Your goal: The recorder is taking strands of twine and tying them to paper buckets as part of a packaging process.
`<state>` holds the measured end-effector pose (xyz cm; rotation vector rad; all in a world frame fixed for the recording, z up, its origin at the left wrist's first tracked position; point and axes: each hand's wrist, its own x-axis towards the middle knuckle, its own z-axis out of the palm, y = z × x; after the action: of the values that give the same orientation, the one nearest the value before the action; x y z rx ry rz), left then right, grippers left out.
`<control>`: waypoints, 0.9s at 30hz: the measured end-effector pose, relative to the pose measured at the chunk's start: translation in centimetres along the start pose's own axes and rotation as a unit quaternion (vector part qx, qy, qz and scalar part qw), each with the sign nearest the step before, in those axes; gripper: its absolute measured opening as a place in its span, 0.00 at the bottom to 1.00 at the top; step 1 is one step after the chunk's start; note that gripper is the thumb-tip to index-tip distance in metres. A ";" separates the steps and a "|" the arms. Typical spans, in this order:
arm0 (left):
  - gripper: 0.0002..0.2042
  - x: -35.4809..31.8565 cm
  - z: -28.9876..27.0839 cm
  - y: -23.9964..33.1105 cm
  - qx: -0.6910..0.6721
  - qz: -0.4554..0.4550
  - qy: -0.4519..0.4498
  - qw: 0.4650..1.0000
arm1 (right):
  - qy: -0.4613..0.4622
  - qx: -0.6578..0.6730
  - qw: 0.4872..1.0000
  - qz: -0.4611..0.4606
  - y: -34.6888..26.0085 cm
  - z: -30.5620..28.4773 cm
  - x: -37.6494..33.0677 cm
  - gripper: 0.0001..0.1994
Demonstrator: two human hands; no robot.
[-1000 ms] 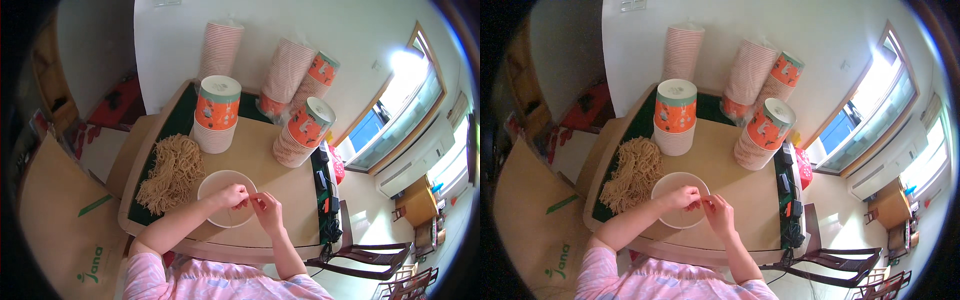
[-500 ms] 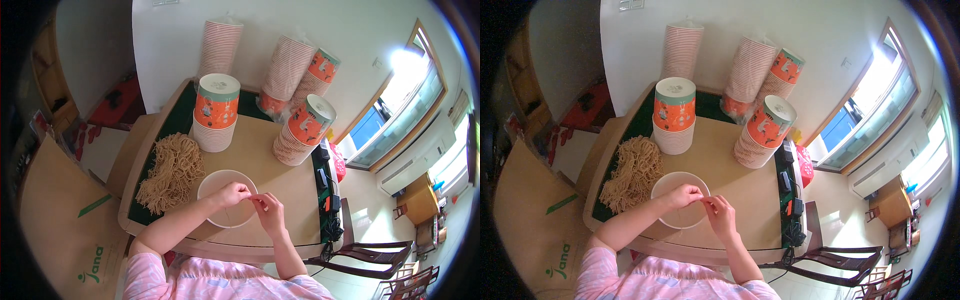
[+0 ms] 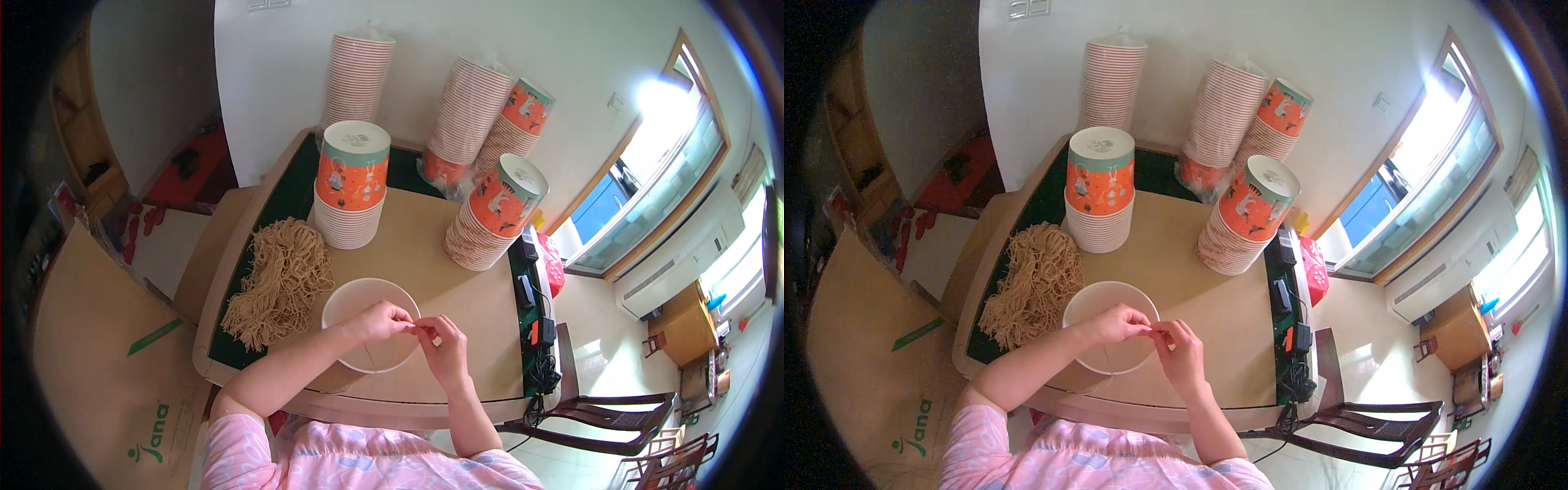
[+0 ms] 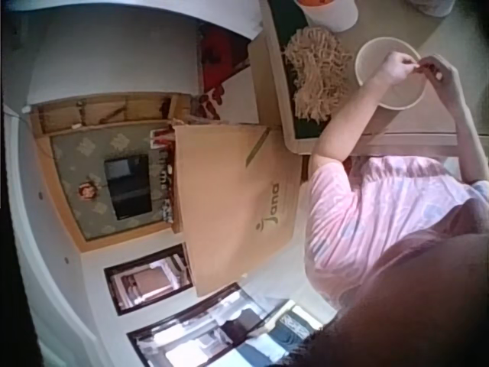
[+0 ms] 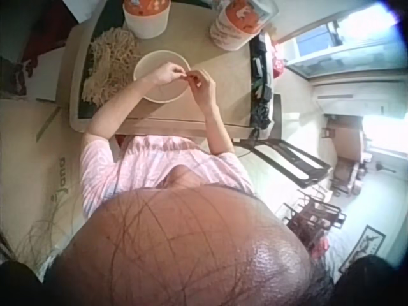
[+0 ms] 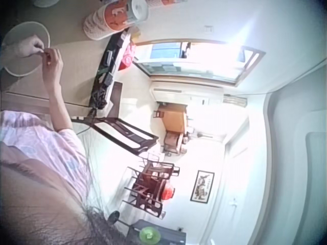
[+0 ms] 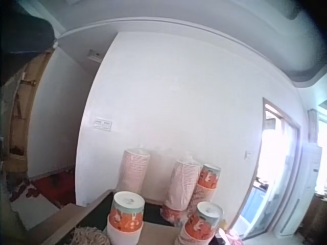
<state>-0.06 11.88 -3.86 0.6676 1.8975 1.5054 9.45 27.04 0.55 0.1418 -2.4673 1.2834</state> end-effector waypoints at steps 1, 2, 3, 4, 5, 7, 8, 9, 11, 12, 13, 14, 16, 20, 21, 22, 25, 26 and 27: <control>0.08 0.0 0.0 0.1 0.006 -0.004 0.002 1.000 | 0.000 0.000 1.000 0.000 -0.1 0.0 0.0 0.05; 0.08 -0.1 0.0 0.3 0.006 -0.004 0.002 1.000 | 0.001 0.009 1.000 0.004 -0.2 0.0 0.0 0.06; 0.08 -0.4 -0.1 0.9 -0.003 -0.010 -0.004 1.000 | 0.002 0.018 1.000 0.008 -0.3 0.0 0.0 0.07; 0.08 -0.6 -0.2 1.4 -0.012 -0.016 -0.010 1.000 | 0.002 0.018 1.000 0.009 -0.4 0.0 0.1 0.07; 0.08 -0.6 -0.2 1.6 -0.012 -0.017 -0.011 1.000 | 0.005 0.017 1.000 0.009 -0.6 -0.1 0.1 0.07; 0.07 -0.7 -0.2 1.8 -0.034 -0.044 -0.021 0.998 | 0.007 0.017 1.000 0.009 -0.8 -0.1 0.0 0.07; 0.07 -0.8 -0.2 1.9 -0.035 -0.044 -0.021 0.998 | 0.008 0.017 1.000 0.005 -0.8 -0.2 0.0 0.07; 0.07 -0.9 -0.3 2.1 -0.044 -0.059 -0.027 0.997 | 0.009 0.017 1.000 0.001 -0.8 -0.3 0.1 0.07; 0.07 -0.9 -0.3 2.2 -0.053 -0.074 -0.033 0.995 | 0.010 0.014 1.000 0.001 -0.3 -0.5 0.1 0.06; 0.08 -0.9 -0.3 2.1 -0.051 -0.076 -0.034 0.995 | 0.012 0.010 1.000 0.001 0.0 -0.6 0.1 0.06; 0.08 -0.9 -0.3 2.0 -0.048 -0.079 -0.036 0.995 | 0.012 0.010 1.000 0.001 0.0 -0.7 0.1 0.06; 0.08 -0.9 -0.3 2.1 -0.048 -0.078 -0.037 0.995 | 0.016 0.004 1.000 0.004 0.1 -0.8 0.1 0.05; 0.08 -0.9 -0.2 2.1 -0.044 -0.079 -0.031 0.995 | 0.019 -0.001 1.000 0.007 0.2 -0.8 0.1 0.05; 0.08 -0.7 -0.3 1.7 -0.044 -0.071 -0.030 0.996 | 0.010 0.010 1.000 0.019 0.3 -1.0 0.1 0.04; 0.08 -0.7 -0.3 1.6 -0.042 -0.076 -0.032 0.996 | 0.001 0.006 1.000 0.020 0.2 -1.2 0.2 0.04; 0.08 -0.7 -0.3 1.6 -0.039 -0.081 -0.033 0.995 | 0.001 0.006 1.000 0.020 0.2 -1.3 0.1 0.04; 0.09 -0.2 -0.1 0.5 -0.004 -0.033 -0.012 0.999 | -0.022 -0.004 1.000 0.015 0.3 -1.7 0.1 0.04; 0.09 -0.2 -0.1 0.3 -0.004 -0.033 -0.012 0.999 | -0.042 -0.013 0.999 0.015 0.3 -1.8 0.1 0.05; 0.10 -0.4 -0.1 0.8 -0.005 -0.039 -0.011 0.999 | -0.061 -0.022 0.998 0.016 0.4 -1.9 0.1 0.05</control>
<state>0.12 11.74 -3.02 0.5955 1.8765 1.4529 9.76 28.84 1.26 0.1737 -2.6085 1.2681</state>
